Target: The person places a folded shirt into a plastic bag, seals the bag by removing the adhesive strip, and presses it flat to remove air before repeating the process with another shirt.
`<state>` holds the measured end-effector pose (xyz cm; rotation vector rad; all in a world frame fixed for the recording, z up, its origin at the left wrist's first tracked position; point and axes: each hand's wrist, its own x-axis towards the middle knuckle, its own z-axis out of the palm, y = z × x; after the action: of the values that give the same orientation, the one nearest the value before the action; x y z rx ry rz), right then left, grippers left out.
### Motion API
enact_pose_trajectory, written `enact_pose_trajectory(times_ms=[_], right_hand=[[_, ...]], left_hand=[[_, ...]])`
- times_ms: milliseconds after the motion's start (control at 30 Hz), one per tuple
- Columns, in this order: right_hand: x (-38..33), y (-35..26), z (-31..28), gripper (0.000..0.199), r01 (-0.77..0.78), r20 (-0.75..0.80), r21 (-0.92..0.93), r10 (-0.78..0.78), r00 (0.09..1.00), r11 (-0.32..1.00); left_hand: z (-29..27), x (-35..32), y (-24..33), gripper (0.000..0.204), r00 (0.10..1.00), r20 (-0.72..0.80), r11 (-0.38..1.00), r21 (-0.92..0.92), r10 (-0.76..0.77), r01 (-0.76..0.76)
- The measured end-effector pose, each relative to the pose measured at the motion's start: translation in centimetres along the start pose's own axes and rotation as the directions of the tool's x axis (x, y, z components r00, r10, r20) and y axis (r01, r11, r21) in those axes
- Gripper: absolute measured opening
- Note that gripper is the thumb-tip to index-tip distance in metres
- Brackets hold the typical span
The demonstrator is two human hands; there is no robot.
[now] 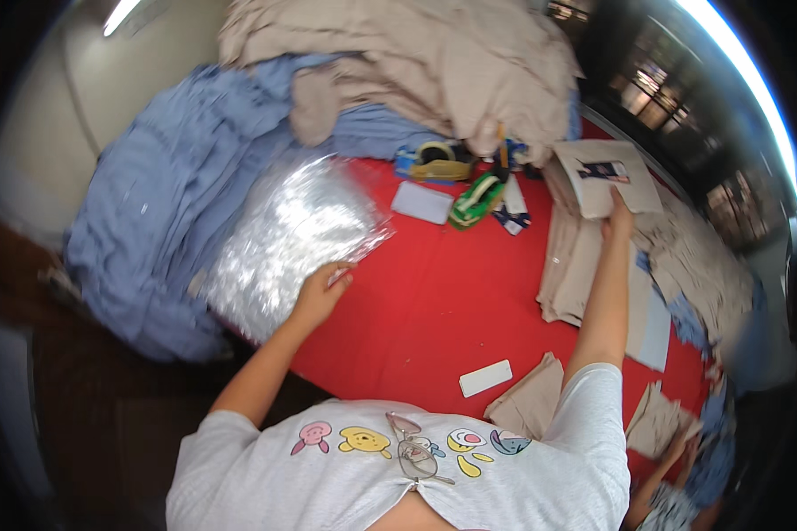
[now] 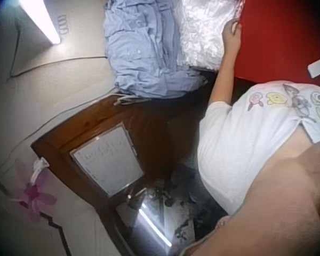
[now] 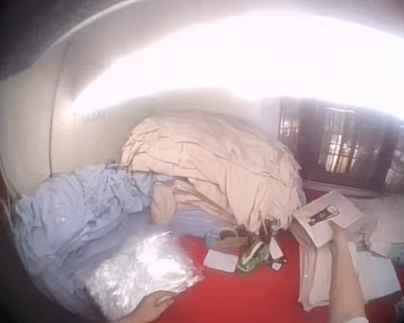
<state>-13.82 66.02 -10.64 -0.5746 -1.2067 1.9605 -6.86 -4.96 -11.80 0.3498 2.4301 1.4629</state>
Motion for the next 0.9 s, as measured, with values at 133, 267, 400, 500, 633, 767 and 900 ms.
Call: enact_pose_trajectory(times_ms=[133,267,400,500,633,767,900], right_hand=[[6.5,0.1,-4.6,0.067,-0.083,-0.081,-0.398,0.055,0.995,0.914],[-6.8,8.5,0.9,0.069,0.134,-0.061,-0.440,-0.178,0.982,0.888],[-20.2,7.8,4.4,0.060,0.143,0.148,-0.428,-0.087,0.985,0.892],[-30.6,8.4,6.7,0.047,0.064,0.273,-0.476,0.078,0.959,0.877],[-43.3,10.6,12.9,0.039,-0.036,0.400,-0.539,0.294,0.868,0.842],[-51.6,10.1,19.3,0.055,-0.354,0.298,-0.505,0.544,0.785,0.787],[-56.7,10.8,22.7,0.075,-0.895,0.229,-0.256,0.923,0.310,0.365]], left_hand=[[-5.7,0.8,-7.1,0.052,0.901,-0.323,0.864,0.493,0.290,-0.101],[-10.1,-2.4,-10.0,0.057,0.945,-0.291,0.644,0.754,0.149,0.131],[-9.3,-1.1,-15.5,0.045,0.964,-0.231,0.626,0.774,0.130,0.101],[-9.0,0.5,-16.6,0.038,0.930,-0.262,0.672,0.740,0.257,0.023],[-11.2,1.6,-14.8,0.029,0.929,-0.323,0.780,0.623,0.179,0.066],[-13.9,0.3,-9.7,0.028,0.800,-0.438,0.879,0.422,0.410,-0.220],[-13.5,-5.5,-2.2,0.032,0.966,-0.246,0.956,-0.257,0.079,-0.143]])
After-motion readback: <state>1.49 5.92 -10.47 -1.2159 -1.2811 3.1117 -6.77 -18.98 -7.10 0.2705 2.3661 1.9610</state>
